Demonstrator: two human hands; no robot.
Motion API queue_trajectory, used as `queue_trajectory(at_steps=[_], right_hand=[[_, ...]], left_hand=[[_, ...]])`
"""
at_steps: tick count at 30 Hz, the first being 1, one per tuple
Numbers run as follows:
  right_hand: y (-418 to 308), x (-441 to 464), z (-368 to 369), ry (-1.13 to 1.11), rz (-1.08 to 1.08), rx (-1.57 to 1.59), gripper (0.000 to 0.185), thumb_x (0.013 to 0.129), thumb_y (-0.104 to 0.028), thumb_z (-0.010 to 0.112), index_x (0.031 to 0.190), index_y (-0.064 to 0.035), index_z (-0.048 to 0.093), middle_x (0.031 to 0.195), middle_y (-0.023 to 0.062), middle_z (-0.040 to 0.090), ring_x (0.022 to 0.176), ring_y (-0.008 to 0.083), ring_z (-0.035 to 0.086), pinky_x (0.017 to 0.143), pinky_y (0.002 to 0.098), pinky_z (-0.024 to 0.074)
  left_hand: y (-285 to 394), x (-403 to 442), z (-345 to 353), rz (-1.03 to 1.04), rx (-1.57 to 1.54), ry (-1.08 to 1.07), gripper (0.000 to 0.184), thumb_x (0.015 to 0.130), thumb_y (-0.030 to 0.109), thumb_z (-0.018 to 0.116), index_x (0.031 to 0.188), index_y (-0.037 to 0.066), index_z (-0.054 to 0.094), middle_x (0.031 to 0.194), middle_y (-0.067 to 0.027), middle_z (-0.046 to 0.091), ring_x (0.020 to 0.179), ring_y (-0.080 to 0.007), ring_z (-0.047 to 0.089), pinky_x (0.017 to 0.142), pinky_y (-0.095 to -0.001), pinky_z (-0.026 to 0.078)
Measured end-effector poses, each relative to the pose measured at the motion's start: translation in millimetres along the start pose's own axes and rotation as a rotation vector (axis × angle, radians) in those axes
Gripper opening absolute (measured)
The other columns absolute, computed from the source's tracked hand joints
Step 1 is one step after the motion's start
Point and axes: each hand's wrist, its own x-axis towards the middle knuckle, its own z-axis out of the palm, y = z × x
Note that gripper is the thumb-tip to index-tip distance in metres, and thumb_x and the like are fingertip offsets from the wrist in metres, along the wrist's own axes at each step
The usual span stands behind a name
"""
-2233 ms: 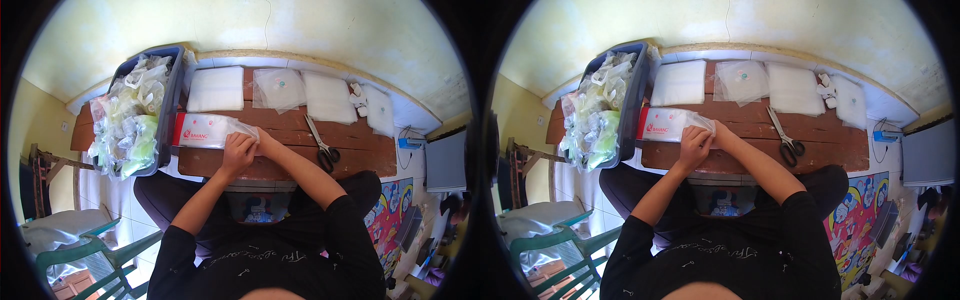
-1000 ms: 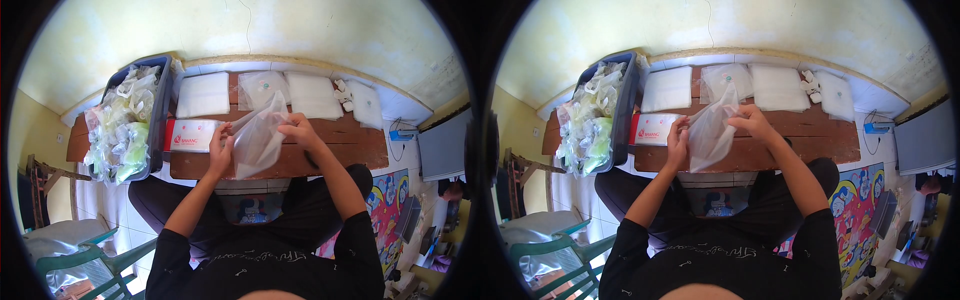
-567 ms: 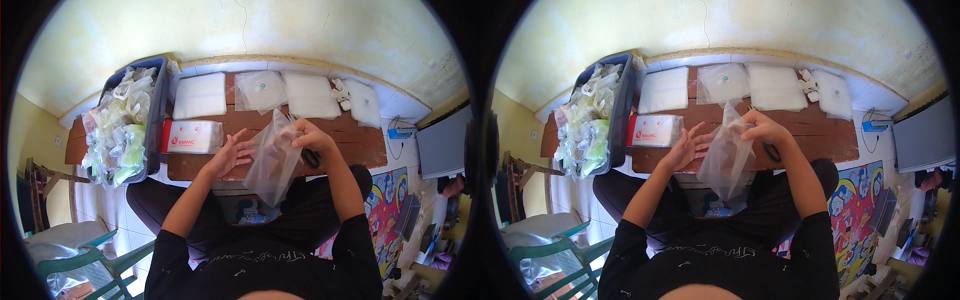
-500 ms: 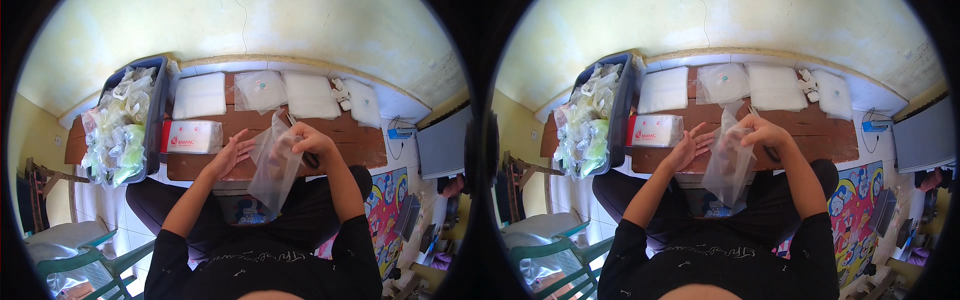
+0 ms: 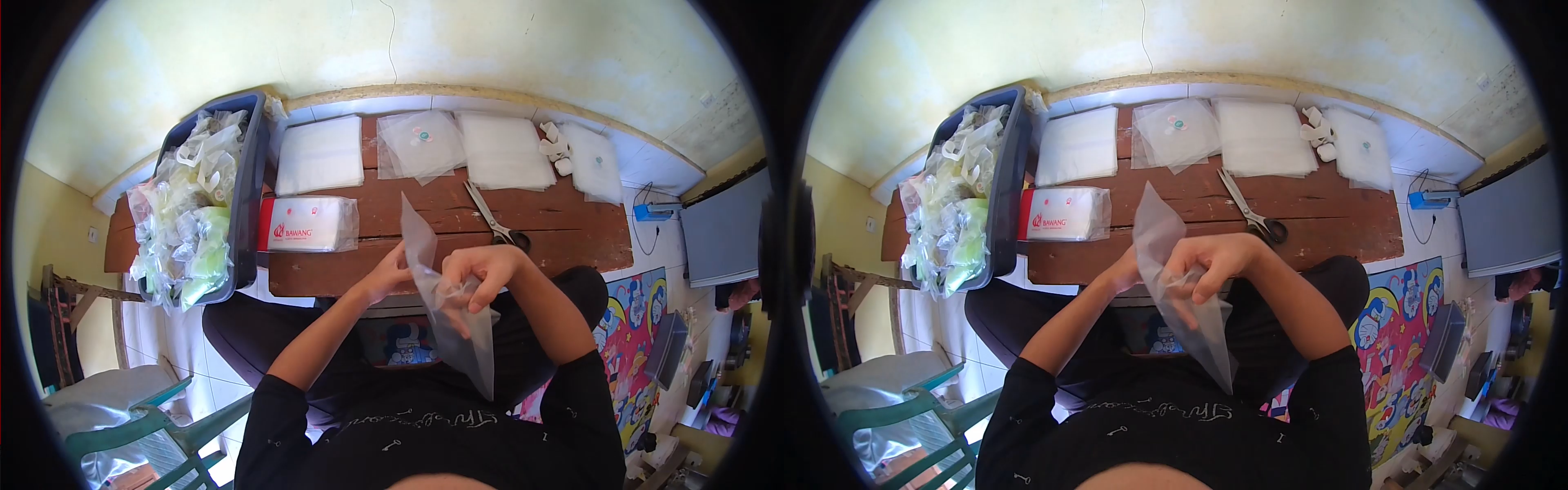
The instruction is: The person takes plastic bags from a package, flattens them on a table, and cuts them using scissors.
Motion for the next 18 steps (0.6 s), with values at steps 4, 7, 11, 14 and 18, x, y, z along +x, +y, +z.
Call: queue_trajectory(at_steps=[4, 7, 11, 14, 18], right_hand=[[5, 22, 17, -0.158, -0.065, -0.029, 0.025, 0.083, -0.007, 0.066, 0.068, -0.001, 0.047, 0.087, 0.0205, 0.072, 0.088, 0.0343, 0.071, 0.072, 0.04, 0.0523], [9, 32, 25, -0.242, -0.114, -0.002, 0.025, 0.085, -0.008, 0.065, 0.069, -0.0006, 0.047, 0.088, 0.021, 0.071, 0.091, 0.0347, 0.07, 0.071, 0.0397, 0.0517], [-1, 29, 32, -0.274, -0.034, 0.03, 0.023, 0.085, -0.011, 0.067, 0.072, -0.001, 0.05, 0.088, 0.019, 0.072, 0.091, 0.0285, 0.069, 0.068, 0.0362, 0.0516], [-38, 2, 15, -0.105, 0.114, -0.269, 0.021, 0.085, -0.012, 0.069, 0.076, -0.0012, 0.055, 0.088, 0.0164, 0.073, 0.084, 0.0211, 0.07, 0.064, 0.0319, 0.0509], [-53, -73, -6, 0.854, 0.139, -0.256, 0.019, 0.081, -0.009, 0.076, 0.088, -0.0052, 0.059, 0.08, 0.0057, 0.07, 0.066, 0.011, 0.065, 0.063, 0.0245, 0.0505]], left_hand=[[8, 3, 5, 0.313, 0.446, 0.056, 0.095, 0.082, 0.03, 0.079, 0.156, 0.01, 0.021, 0.149, -0.0114, 0.041, 0.133, -0.0207, 0.044, 0.11, -0.0357, 0.037], [16, -2, 10, 0.313, 0.174, 0.016, 0.095, 0.081, 0.026, 0.08, 0.155, 0.01, 0.023, 0.141, -0.0117, 0.049, 0.126, -0.0202, 0.05, 0.105, -0.0359, 0.042], [7, -3, -5, 0.228, -0.041, -0.082, 0.065, 0.082, 0.022, 0.08, 0.137, 0.006, 0.051, 0.106, -0.0097, 0.067, 0.105, -0.0194, 0.063, 0.09, -0.0339, 0.051], [12, -10, -17, 0.21, -0.099, 0.082, 0.026, 0.086, 0.018, 0.076, 0.106, 0.004, 0.067, 0.082, -0.0043, 0.066, 0.083, -0.0153, 0.066, 0.074, -0.0297, 0.053], [52, -22, -23, 0.297, -0.017, 0.453, 0.013, 0.089, 0.015, 0.074, 0.089, 0.004, 0.068, 0.074, -0.0008, 0.064, 0.063, -0.0101, 0.06, 0.06, -0.0251, 0.049]])
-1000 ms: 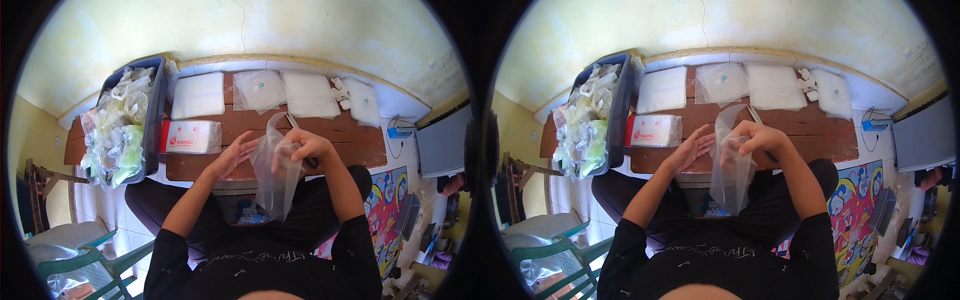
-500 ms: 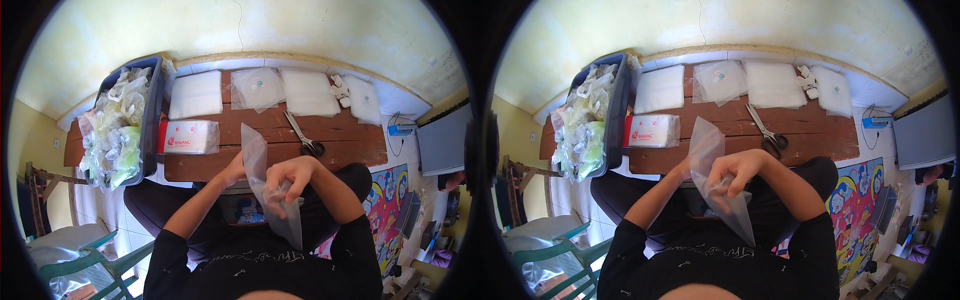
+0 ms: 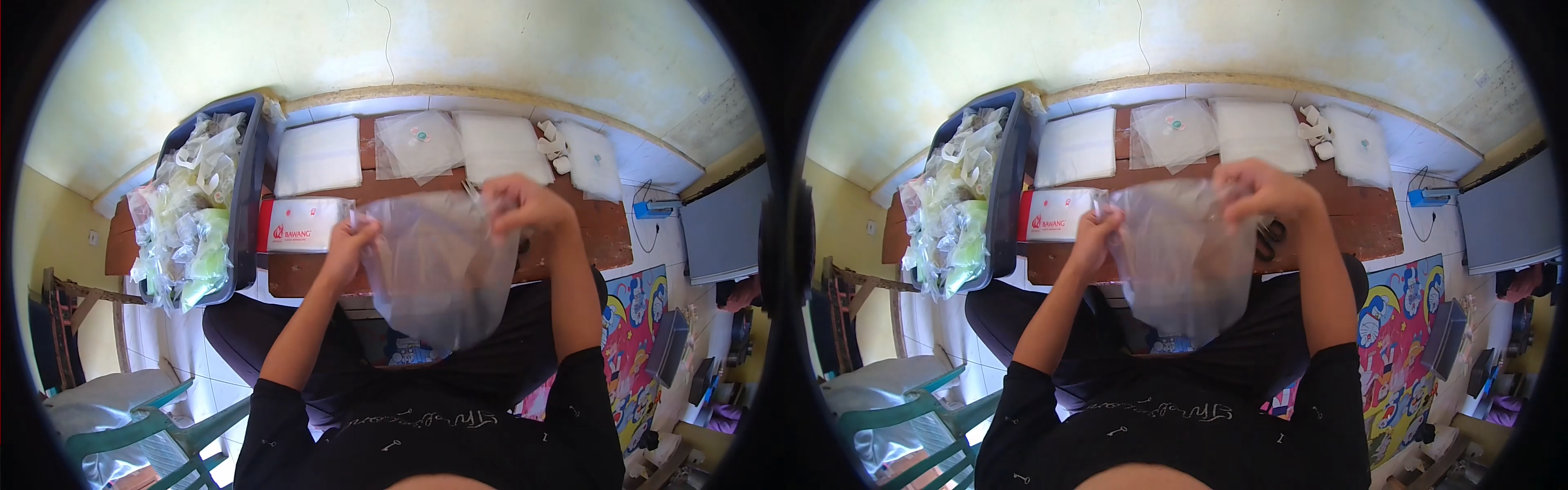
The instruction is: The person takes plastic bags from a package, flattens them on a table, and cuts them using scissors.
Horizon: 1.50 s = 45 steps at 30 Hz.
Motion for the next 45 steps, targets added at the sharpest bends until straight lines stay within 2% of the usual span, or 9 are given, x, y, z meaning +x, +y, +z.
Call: queue_trajectory(at_steps=[2, 5, 17, 27, 30, 32, 35, 38, 45], right_hand=[[14, -1, -36, 0.225, -0.025, -0.073, 0.023, 0.08, -0.008, 0.078, 0.092, -0.0061, 0.059, 0.075, 0.0025, 0.066, 0.067, 0.0099, 0.065, 0.063, 0.0244, 0.0516], [48, 8, -60, 0.514, -0.046, -0.082, 0.022, 0.081, -0.01, 0.078, 0.091, -0.0048, 0.059, 0.074, 0.0022, 0.064, 0.065, 0.0106, 0.065, 0.061, 0.0255, 0.052], [54, 11, -62, 0.736, -0.105, -0.035, 0.021, 0.087, -0.013, 0.075, 0.097, 0.0024, 0.065, 0.078, 0.0079, 0.066, 0.068, 0.0131, 0.064, 0.062, 0.0266, 0.0541], [42, -1, -69, 0.909, -0.148, -0.096, 0.021, 0.087, -0.014, 0.075, 0.096, 0.0031, 0.068, 0.077, 0.0091, 0.068, 0.059, 0.0139, 0.065, 0.057, 0.0263, 0.0555], [41, -4, -69, 0.936, -0.178, -0.048, 0.021, 0.088, -0.016, 0.074, 0.097, 0.0014, 0.067, 0.077, 0.008, 0.068, 0.057, 0.0128, 0.064, 0.054, 0.0248, 0.0539], [37, -8, -68, 0.915, -0.174, -0.025, 0.02, 0.09, -0.016, 0.072, 0.099, 0.0001, 0.066, 0.077, 0.007, 0.067, 0.053, 0.0111, 0.061, 0.05, 0.0227, 0.0503], [36, -20, -78, 0.798, -0.191, 0.02, 0.017, 0.091, -0.015, 0.071, 0.1, -0.0009, 0.065, 0.077, 0.0068, 0.067, 0.049, 0.0093, 0.056, 0.045, 0.0218, 0.0452], [31, -27, -77, 0.785, -0.232, 0.022, 0.014, 0.094, -0.014, 0.068, 0.1, -0.0025, 0.064, 0.075, 0.0044, 0.066, 0.046, 0.0061, 0.049, 0.042, 0.0203, 0.0367], [61, -19, -93, 0.897, -0.132, -0.082, 0.014, 0.091, -0.011, 0.069, 0.099, -0.0013, 0.064, 0.076, 0.0076, 0.068, 0.046, 0.009, 0.054, 0.042, 0.0228, 0.0412]], left_hand=[[18, 3, -10, 0.089, 0.123, 0.246, 0.015, 0.09, 0.017, 0.073, 0.093, 0.003, 0.068, 0.069, 0.0003, 0.062, 0.056, -0.0066, 0.054, 0.052, -0.0227, 0.042], [32, 7, -26, 0.133, 0.231, 0.289, 0.018, 0.09, 0.02, 0.074, 0.093, 0.003, 0.068, 0.064, -0.0001, 0.06, 0.05, -0.0067, 0.051, 0.047, -0.0231, 0.039], [40, 11, -45, 0.228, 0.167, 0.41, 0.021, 0.094, 0.026, 0.071, 0.09, 0.006, 0.068, 0.059, 0.0002, 0.059, 0.044, -0.0032, 0.043, 0.04, -0.0206, 0.024], [50, 14, -52, 0.319, 0.145, 0.405, 0.012, 0.092, 0.015, 0.071, 0.092, 0.004, 0.066, 0.068, -0.0013, 0.063, 0.054, -0.0051, 0.051, 0.047, -0.0206, 0.032], [54, 15, -50, 0.263, 0.101, 0.326, 0.026, 0.087, 0.006, 0.074, 0.109, 0.004, 0.061, 0.079, -0.0037, 0.067, 0.067, -0.0084, 0.06, 0.058, -0.0218, 0.042], [55, 14, -51, 0.223, -0.001, 0.205, 0.053, 0.081, -0.004, 0.075, 0.127, 0.005, 0.05, 0.089, -0.0062, 0.068, 0.079, -0.0118, 0.064, 0.068, -0.0243, 0.047], [78, 8, -31, 0.193, -0.024, 0.151, 0.064, 0.079, -0.007, 0.075, 0.134, 0.006, 0.045, 0.092, -0.0064, 0.068, 0.081, -0.0123, 0.064, 0.072, -0.0251, 0.048], [93, 17, -33, 0.256, -0.046, 0.111, 0.062, 0.08, -0.007, 0.074, 0.134, 0.005, 0.047, 0.089, -0.0047, 0.066, 0.078, -0.0111, 0.062, 0.071, -0.0237, 0.047], [88, 48, -37, 0.264, 0.159, 0.176, 0.057, 0.08, -0.002, 0.075, 0.131, 0.003, 0.05, 0.081, -0.0005, 0.062, 0.064, -0.0066, 0.053, 0.056, -0.0204, 0.04]])
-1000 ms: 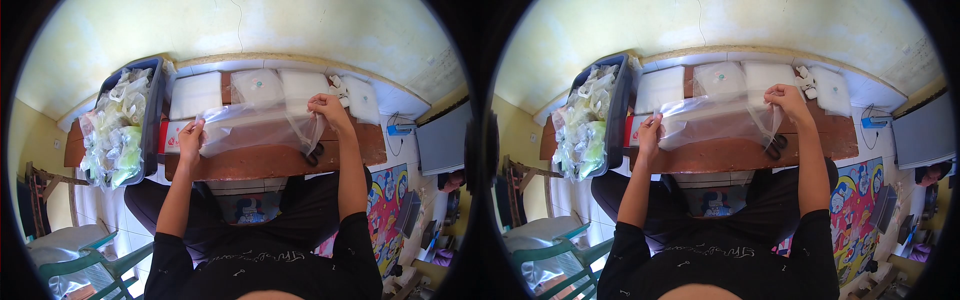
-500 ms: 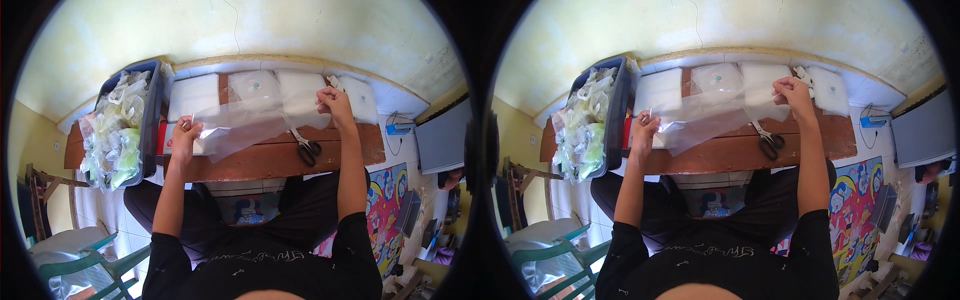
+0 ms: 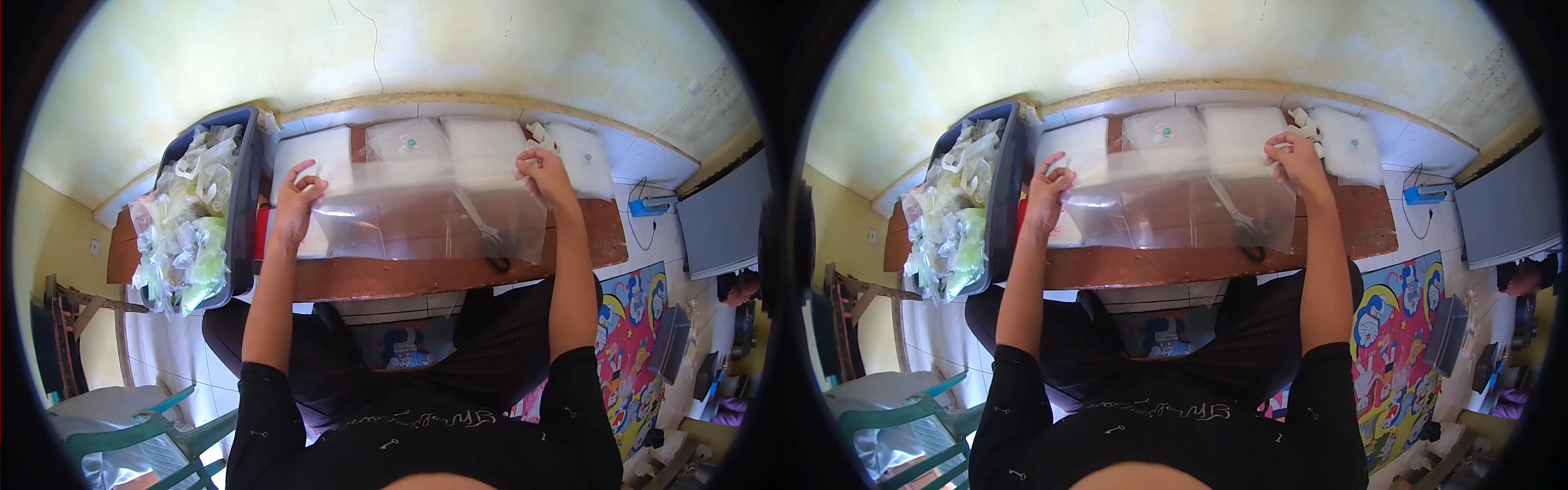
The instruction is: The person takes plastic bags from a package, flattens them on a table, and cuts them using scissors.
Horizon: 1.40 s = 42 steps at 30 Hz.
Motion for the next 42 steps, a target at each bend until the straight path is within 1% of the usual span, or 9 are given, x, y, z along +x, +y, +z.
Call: queue_trajectory(at_steps=[8, 15, 17, 21, 23, 25, 27, 28, 42], right_hand=[[59, 15, 30, 0.063, 0.091, -0.298, 0.026, 0.089, -0.008, 0.066, 0.112, 0.0019, 0.058, 0.078, 0.0134, 0.067, 0.059, 0.0159, 0.066, 0.047, 0.0282, 0.0493], [82, 7, 14, -0.086, 0.409, -0.495, 0.065, 0.082, -0.008, 0.076, 0.138, -0.0035, 0.044, 0.101, 0.0145, 0.067, 0.061, 0.0228, 0.066, 0.053, 0.0297, 0.0548], [96, 9, 3, -0.163, 0.433, -0.373, 0.071, 0.078, -0.007, 0.078, 0.139, -0.0034, 0.044, 0.096, 0.0141, 0.066, 0.062, 0.0217, 0.067, 0.053, 0.0301, 0.0547], [97, 16, -7, -0.026, 0.161, -0.487, 0.071, 0.077, -0.004, 0.077, 0.14, -0.0028, 0.044, 0.092, 0.0128, 0.065, 0.063, 0.0199, 0.067, 0.053, 0.0312, 0.0548], [85, 13, -2, 0.207, 0.107, -0.36, 0.073, 0.077, 0.002, 0.074, 0.141, -0.0022, 0.042, 0.086, 0.0134, 0.066, 0.058, 0.0168, 0.065, 0.049, 0.0309, 0.0523], [79, 8, 1, 0.184, 0.176, -0.4, 0.074, 0.075, 0.001, 0.076, 0.141, -0.0024, 0.043, 0.08, 0.0107, 0.064, 0.06, 0.0167, 0.065, 0.051, 0.0311, 0.0529], [81, 8, -1, 0.16, 0.245, -0.439, 0.075, 0.073, -0.001, 0.077, 0.14, -0.0026, 0.044, 0.073, 0.0081, 0.063, 0.062, 0.0165, 0.066, 0.054, 0.0313, 0.0534], [85, 9, -3, 0.091, 0.273, -0.526, 0.076, 0.072, -0.001, 0.078, 0.14, -0.0032, 0.045, 0.072, 0.0088, 0.063, 0.062, 0.0171, 0.066, 0.054, 0.0321, 0.0534], [59, -11, 0, 0.021, 0.128, -0.738, 0.076, 0.068, -0.001, 0.077, 0.138, -0.0086, 0.05, 0.103, 0.026, 0.068, 0.09, 0.0333, 0.07, 0.081, 0.0385, 0.0553]], left_hand=[[-85, -6, 10, 0.209, 0.789, 0.14, 0.036, 0.077, 0.002, 0.075, 0.112, 0.006, 0.066, 0.067, -0.0021, 0.057, 0.062, -0.0097, 0.059, 0.056, -0.0282, 0.047], [-84, -5, 19, 0.067, 0.719, 0.234, 0.035, 0.077, 0.004, 0.077, 0.11, 0.007, 0.066, 0.068, -0.0027, 0.056, 0.062, -0.0149, 0.059, 0.062, -0.0324, 0.049], [-101, 0, 7, 0.353, 0.821, 0.336, 0.036, 0.077, 0.006, 0.078, 0.111, 0.006, 0.066, 0.067, -0.0045, 0.057, 0.065, -0.0167, 0.061, 0.065, -0.0345, 0.049], [-98, -4, 15, 0.247, 0.784, 0.341, 0.041, 0.078, 0.009, 0.079, 0.116, 0.005, 0.063, 0.07, -0.0072, 0.06, 0.069, -0.0201, 0.062, 0.068, -0.0368, 0.049], [-95, -8, 22, 0.295, 0.985, 0.277, 0.052, 0.08, 0.014, 0.08, 0.126, 0.006, 0.057, 0.081, -0.0074, 0.064, 0.063, -0.0181, 0.061, 0.066, -0.0335, 0.051], [-88, -17, 38, 0.191, 0.987, 0.252, 0.063, 0.08, 0.017, 0.08, 0.135, 0.006, 0.051, 0.106, -0.0142, 0.066, 0.083, -0.0272, 0.067, 0.079, -0.038, 0.052], [-85, -26, 51, 0.692, 1.255, 0.164, 0.066, 0.082, 0.018, 0.077, 0.14, 0.007, 0.047, 0.131, -0.0212, 0.055, 0.114, -0.0351, 0.058, 0.094, -0.0435, 0.047], [-86, -29, 56, 0.581, 1.158, -0.017, 0.07, 0.085, 0.024, 0.074, 0.145, 0.008, 0.043, 0.145, -0.0215, 0.045, 0.134, -0.0369, 0.042, 0.109, -0.0472, 0.035], [-159, -73, 146, 0.545, 1.486, -0.375, 0.061, 0.099, 0.049, 0.045, 0.153, 0.02, 0.036, 0.161, -0.0132, 0.027, 0.149, -0.0337, 0.022, 0.119, -0.0541, 0.016]])
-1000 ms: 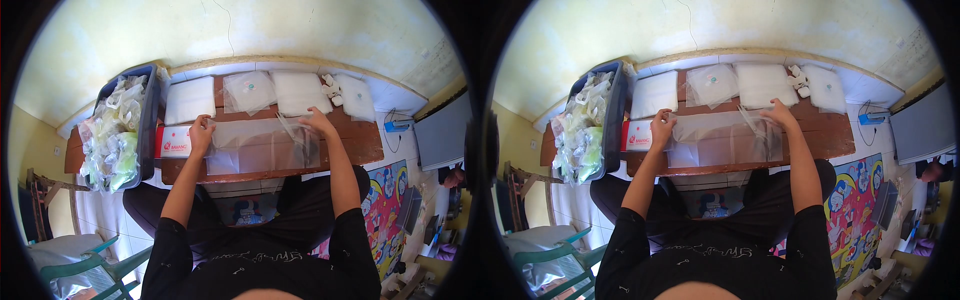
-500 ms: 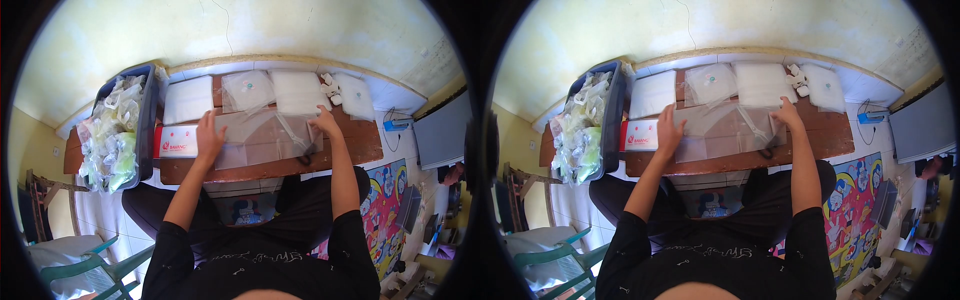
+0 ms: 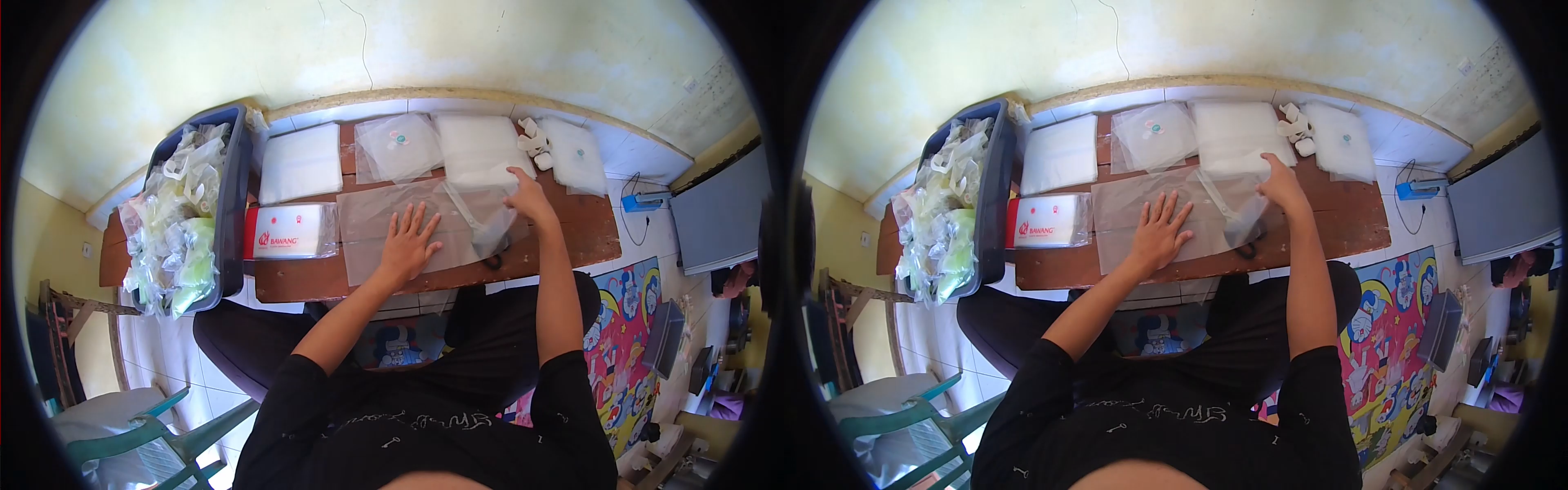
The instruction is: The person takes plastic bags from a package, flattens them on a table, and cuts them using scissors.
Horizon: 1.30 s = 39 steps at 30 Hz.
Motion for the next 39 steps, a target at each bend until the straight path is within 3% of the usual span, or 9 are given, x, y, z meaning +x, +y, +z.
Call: queue_trajectory(at_steps=[2, 5, 17, 20, 22, 25, 32, 36, 39], right_hand=[[5, 2, -6, 0.084, -0.056, -0.034, 0.073, 0.069, -0.002, 0.076, 0.138, -0.0109, 0.051, 0.075, 0.0116, 0.059, 0.065, 0.0167, 0.06, 0.063, 0.0343, 0.0518], [-4, -5, -16, 0.034, -0.084, 0.048, 0.072, 0.07, -0.002, 0.074, 0.137, -0.0121, 0.052, 0.067, 0.0064, 0.05, 0.06, 0.0153, 0.052, 0.057, 0.0336, 0.0479], [-100, -32, 11, -0.118, -0.325, 0.254, 0.058, 0.079, -0.004, 0.064, 0.136, -0.0116, 0.054, 0.067, 0.0028, 0.052, 0.054, 0.0123, 0.053, 0.054, 0.0297, 0.0466], [-132, -43, 40, -0.224, -0.312, 0.31, 0.056, 0.081, -0.005, 0.062, 0.135, -0.0102, 0.053, 0.068, 0.0045, 0.054, 0.055, 0.0133, 0.057, 0.055, 0.0319, 0.0489], [-137, -44, 67, -0.208, -0.415, 0.268, 0.055, 0.081, -0.007, 0.063, 0.135, -0.0097, 0.053, 0.07, 0.0064, 0.057, 0.058, 0.0155, 0.06, 0.058, 0.0341, 0.0506], [-139, -43, 109, -0.156, -0.605, 0.203, 0.056, 0.082, -0.01, 0.064, 0.137, -0.0092, 0.052, 0.075, 0.0107, 0.063, 0.064, 0.0201, 0.064, 0.063, 0.0376, 0.0529], [-155, -67, 153, -0.353, -0.567, 0.417, 0.06, 0.086, -0.022, 0.069, 0.141, -0.0088, 0.047, 0.096, 0.0152, 0.07, 0.072, 0.0233, 0.067, 0.069, 0.0375, 0.0536], [-145, -65, 140, -0.372, -0.528, 0.373, 0.059, 0.088, -0.025, 0.07, 0.14, -0.0077, 0.048, 0.102, 0.0148, 0.07, 0.075, 0.0214, 0.069, 0.071, 0.035, 0.0538], [-124, -49, 121, -0.336, -0.493, 0.277, 0.056, 0.084, -0.03, 0.072, 0.131, -0.0053, 0.055, 0.096, 0.0173, 0.07, 0.092, 0.033, 0.068, 0.083, 0.0409, 0.0518]], left_hand=[[4, -2, -5, 0.003, -0.017, -0.004, 0.061, 0.099, 0.047, 0.046, 0.152, 0.019, 0.036, 0.161, -0.013, 0.026, 0.149, -0.034, 0.021, 0.119, -0.0535, 0.015], [10, 2, -3, -0.019, -0.079, -0.009, 0.061, 0.1, 0.045, 0.046, 0.151, 0.013, 0.037, 0.16, -0.0131, 0.028, 0.148, -0.0329, 0.023, 0.119, -0.0529, 0.016], [17, 21, 17, -0.002, -0.072, 0.132, 0.055, 0.098, 0.03, 0.049, 0.146, 0.003, 0.042, 0.155, -0.0176, 0.035, 0.145, -0.0338, 0.031, 0.118, -0.0496, 0.023], [8, 21, 15, -0.034, -0.441, 0.242, 0.053, 0.1, 0.031, 0.048, 0.145, 0.003, 0.044, 0.146, -0.0173, 0.047, 0.137, -0.0318, 0.043, 0.114, -0.0463, 0.032], [-5, 13, 4, -0.321, -1.266, 0.148, 0.049, 0.103, 0.034, 0.048, 0.142, 0.004, 0.047, 0.132, -0.0138, 0.059, 0.122, -0.0266, 0.057, 0.105, -0.0396, 0.043], [-23, -6, -18, -0.723, -1.672, 0.221, 0.054, 0.104, 0.046, 0.043, 0.138, 0.005, 0.051, 0.12, -0.0084, 0.065, 0.11, -0.0193, 0.062, 0.097, -0.0346, 0.047], [-65, -42, -56, -0.809, -1.965, 0.029, 0.074, 0.1, 0.064, 0.033, 0.14, 0.002, 0.046, 0.113, -0.009, 0.065, 0.102, -0.0191, 0.064, 0.094, -0.0358, 0.05], [-71, -45, -56, -0.829, -1.796, 0.024, 0.059, 0.101, 0.04, 0.051, 0.14, -0.003, 0.043, 0.104, -0.0093, 0.067, 0.088, -0.0174, 0.068, 0.082, -0.0304, 0.055], [-70, -47, -54, -0.835, -1.564, 0.082, 0.052, 0.095, 0.018, 0.064, 0.137, -0.005, 0.045, 0.096, -0.009, 0.068, 0.081, -0.0156, 0.069, 0.074, -0.0266, 0.056]])
